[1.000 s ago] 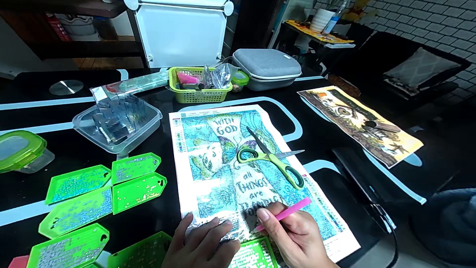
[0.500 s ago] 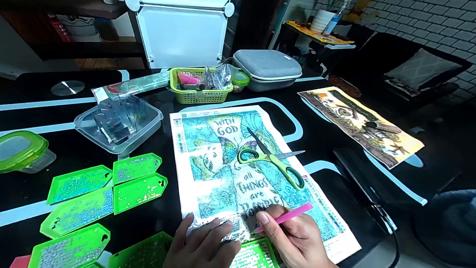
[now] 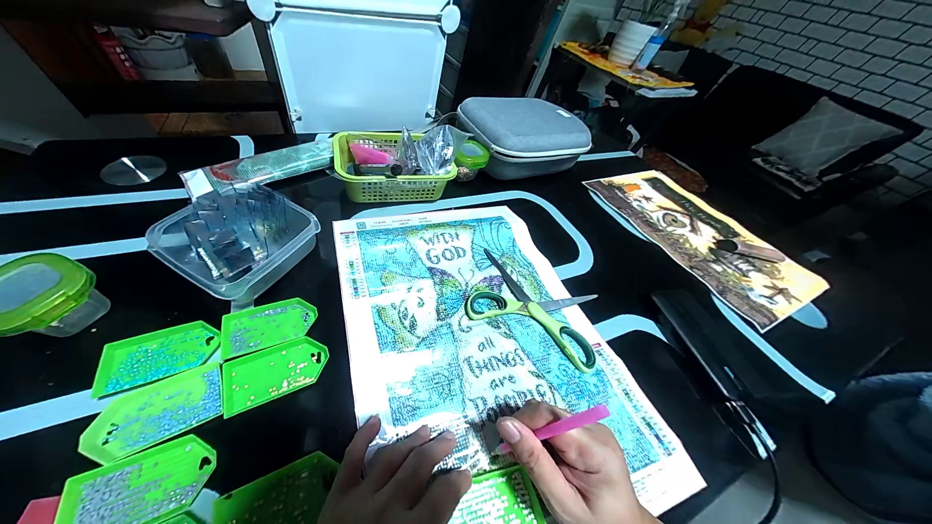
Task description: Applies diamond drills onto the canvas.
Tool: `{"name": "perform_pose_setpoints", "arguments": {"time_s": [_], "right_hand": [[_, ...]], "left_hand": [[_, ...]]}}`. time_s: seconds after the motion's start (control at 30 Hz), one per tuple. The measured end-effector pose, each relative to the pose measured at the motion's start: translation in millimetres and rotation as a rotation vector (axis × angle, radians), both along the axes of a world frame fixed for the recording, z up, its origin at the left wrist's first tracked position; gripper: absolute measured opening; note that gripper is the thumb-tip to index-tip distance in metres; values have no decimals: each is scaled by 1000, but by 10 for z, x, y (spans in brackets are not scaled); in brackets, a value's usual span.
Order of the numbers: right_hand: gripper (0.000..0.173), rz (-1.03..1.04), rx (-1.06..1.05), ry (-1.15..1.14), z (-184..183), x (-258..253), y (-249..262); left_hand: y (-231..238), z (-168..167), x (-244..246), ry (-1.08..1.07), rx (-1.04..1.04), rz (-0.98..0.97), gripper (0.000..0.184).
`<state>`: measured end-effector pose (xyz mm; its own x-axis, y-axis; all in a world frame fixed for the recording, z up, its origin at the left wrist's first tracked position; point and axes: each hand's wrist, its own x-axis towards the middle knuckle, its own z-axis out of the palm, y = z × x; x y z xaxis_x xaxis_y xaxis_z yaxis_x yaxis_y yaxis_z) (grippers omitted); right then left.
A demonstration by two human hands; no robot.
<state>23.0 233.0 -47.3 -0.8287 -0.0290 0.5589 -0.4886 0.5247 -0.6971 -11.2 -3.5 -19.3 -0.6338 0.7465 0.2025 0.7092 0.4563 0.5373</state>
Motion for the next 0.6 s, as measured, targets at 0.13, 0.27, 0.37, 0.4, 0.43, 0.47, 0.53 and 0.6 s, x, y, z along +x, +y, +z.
{"name": "perform_pose_setpoints", "arguments": {"time_s": [0.13, 0.27, 0.37, 0.4, 0.43, 0.47, 0.53, 0.6], "right_hand": [[27, 7, 10, -1, 5, -2, 0], [28, -15, 32, 3, 5, 0, -6], [28, -16, 48, 4, 11, 4, -5], [29, -16, 52, 1, 14, 6, -5], [29, -16, 54, 0, 16, 6, -4], [29, -15, 53, -1, 16, 5, -2], [29, -11, 47, -3, 19, 4, 0], [28, -11, 46, -3, 18, 2, 0]], "left_hand": [[-1, 3, 1, 0, -7, 2, 42], [-3, 9, -3, -10, -7, 0, 43], [-4, 2, -3, -2, -2, -2, 43], [-3, 3, -1, -3, 0, -2, 43], [-3, 5, 1, -4, 1, 0, 43], [-1, 6, 1, -5, 2, 0, 43], [2, 10, 1, -9, -3, -1, 43], [3, 10, -1, -10, -7, 0, 42]]}}
